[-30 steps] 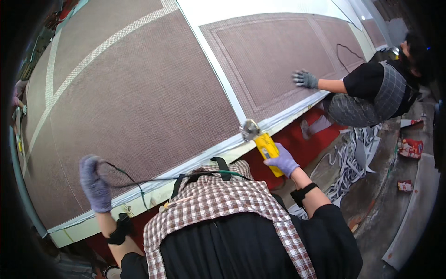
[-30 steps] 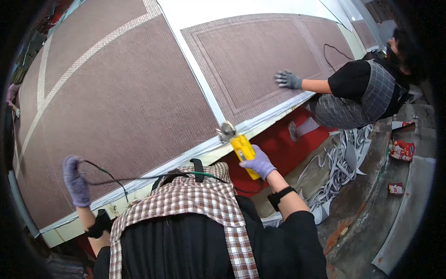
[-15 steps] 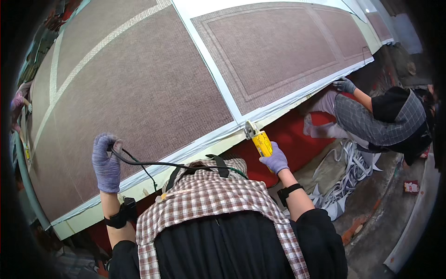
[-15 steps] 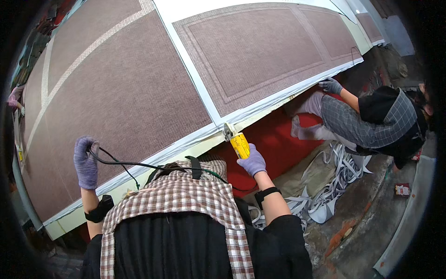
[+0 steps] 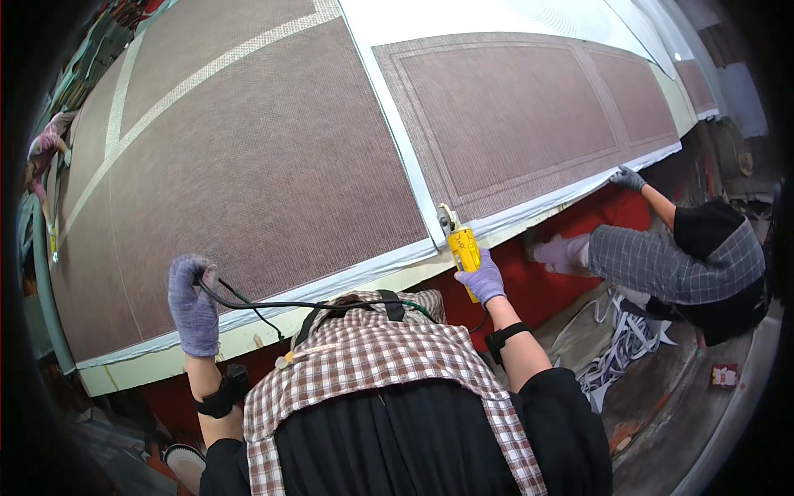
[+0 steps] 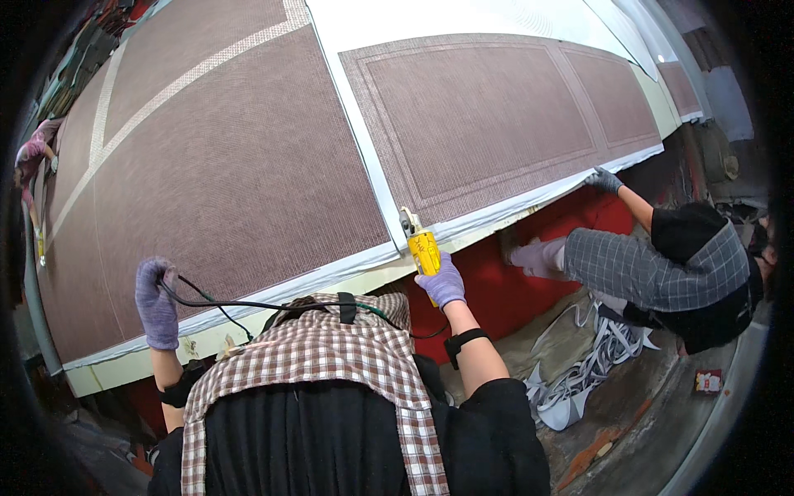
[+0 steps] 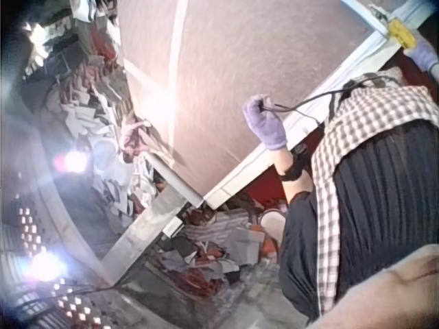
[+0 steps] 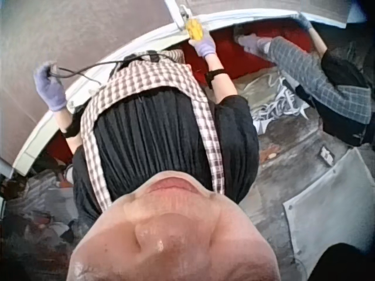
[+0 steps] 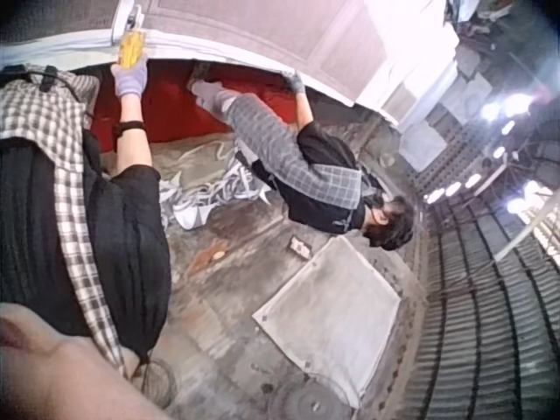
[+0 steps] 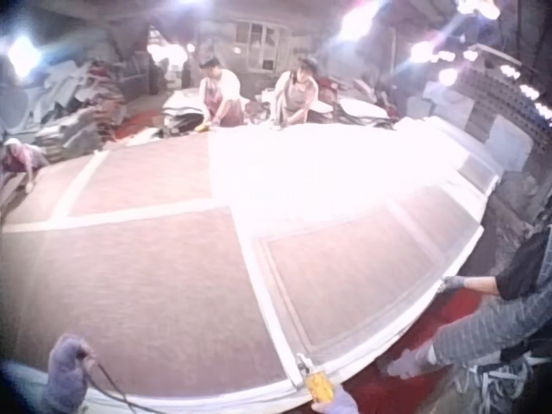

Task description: The recorder uses an electric handheld fabric cutter to cut large pieces of material from a roll on a factory table.

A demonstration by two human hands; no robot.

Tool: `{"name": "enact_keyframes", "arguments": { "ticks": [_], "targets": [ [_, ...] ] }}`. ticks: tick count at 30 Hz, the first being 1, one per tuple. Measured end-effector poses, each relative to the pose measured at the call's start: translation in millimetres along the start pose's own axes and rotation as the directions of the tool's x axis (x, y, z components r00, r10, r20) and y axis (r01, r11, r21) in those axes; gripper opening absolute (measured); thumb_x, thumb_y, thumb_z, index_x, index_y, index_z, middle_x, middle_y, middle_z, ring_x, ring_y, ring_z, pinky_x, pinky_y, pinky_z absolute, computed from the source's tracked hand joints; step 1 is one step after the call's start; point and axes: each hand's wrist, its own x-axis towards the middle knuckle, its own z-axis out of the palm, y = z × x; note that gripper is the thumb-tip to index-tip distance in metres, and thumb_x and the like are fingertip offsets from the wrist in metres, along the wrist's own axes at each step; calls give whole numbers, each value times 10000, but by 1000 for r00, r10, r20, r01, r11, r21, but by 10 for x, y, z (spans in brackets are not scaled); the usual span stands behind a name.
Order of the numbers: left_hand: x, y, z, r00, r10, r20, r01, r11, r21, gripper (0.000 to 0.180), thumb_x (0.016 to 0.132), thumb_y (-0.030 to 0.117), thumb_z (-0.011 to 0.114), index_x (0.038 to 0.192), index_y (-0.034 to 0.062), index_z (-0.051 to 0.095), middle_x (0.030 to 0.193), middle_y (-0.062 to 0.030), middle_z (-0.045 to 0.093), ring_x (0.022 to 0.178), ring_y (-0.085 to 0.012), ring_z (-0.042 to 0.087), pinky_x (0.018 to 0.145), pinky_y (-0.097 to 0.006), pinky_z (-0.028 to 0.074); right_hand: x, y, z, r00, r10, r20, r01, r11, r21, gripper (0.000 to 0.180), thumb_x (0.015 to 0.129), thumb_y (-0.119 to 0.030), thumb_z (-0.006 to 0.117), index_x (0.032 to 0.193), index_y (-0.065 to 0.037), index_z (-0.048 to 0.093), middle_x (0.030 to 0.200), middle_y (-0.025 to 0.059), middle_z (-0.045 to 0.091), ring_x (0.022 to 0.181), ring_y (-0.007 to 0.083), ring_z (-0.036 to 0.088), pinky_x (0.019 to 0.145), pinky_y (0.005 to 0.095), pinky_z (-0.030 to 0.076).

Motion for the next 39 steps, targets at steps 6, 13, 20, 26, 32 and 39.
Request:
{"name": "enact_keyframes", "arguments": {
  "ticks": [6,13,20,26,32,39],
  "targets": [
    [92,25,59,997,-61,-52,56,995,-80,157,776,-47,616,878,39,531,862,-34,505,772,-142,504,728,-250,434,392,-286,39,999,-46,-7,45,998,-40,626,630,-212,748,1151,-52,442,966,161,624,898,309,614,780,368,478],
    [188,-114,98,991,-85,-106,86,996,12,150,772,-41,622,853,33,519,837,-44,499,762,-153,503,721,-261,433,912,-730,27,996,-77,52,77,997,13,656,635,-188,749,1187,-46,425,996,141,617,922,276,609,799,361,473],
    [398,-159,162,988,-130,-82,137,988,74,150,762,-45,617,836,31,511,844,-50,493,769,-155,499,719,-262,430,1524,-1224,110,992,-127,-6,128,992,18,685,598,-174,767,1184,-40,439,982,125,602,882,242,600,779,346,484],
    [644,-149,259,975,-210,-70,214,975,57,175,712,-58,636,800,40,521,813,-52,495,707,-147,491,654,-259,424,2045,-1744,220,992,-120,-31,123,979,162,642,593,-157,774,1141,-41,462,963,107,604,848,217,605,759,329,494],
    [855,-252,371,957,-287,-36,289,954,85,171,723,-61,625,805,44,518,817,-44,491,728,-143,491,669,-255,429,2580,-2164,267,985,-167,-50,172,978,118,584,609,-158,765,1100,-61,463,927,117,612,831,246,614,743,355,494],
    [1039,-393,527,950,-312,-24,313,944,105,165,697,-22,670,775,42,540,777,-66,504,677,-183,506,632,-291,437,3045,-2709,355,979,-192,-63,196,979,61,568,610,-167,761,1081,-60,463,916,118,609,828,257,613,735,361,492]
  ]
}}
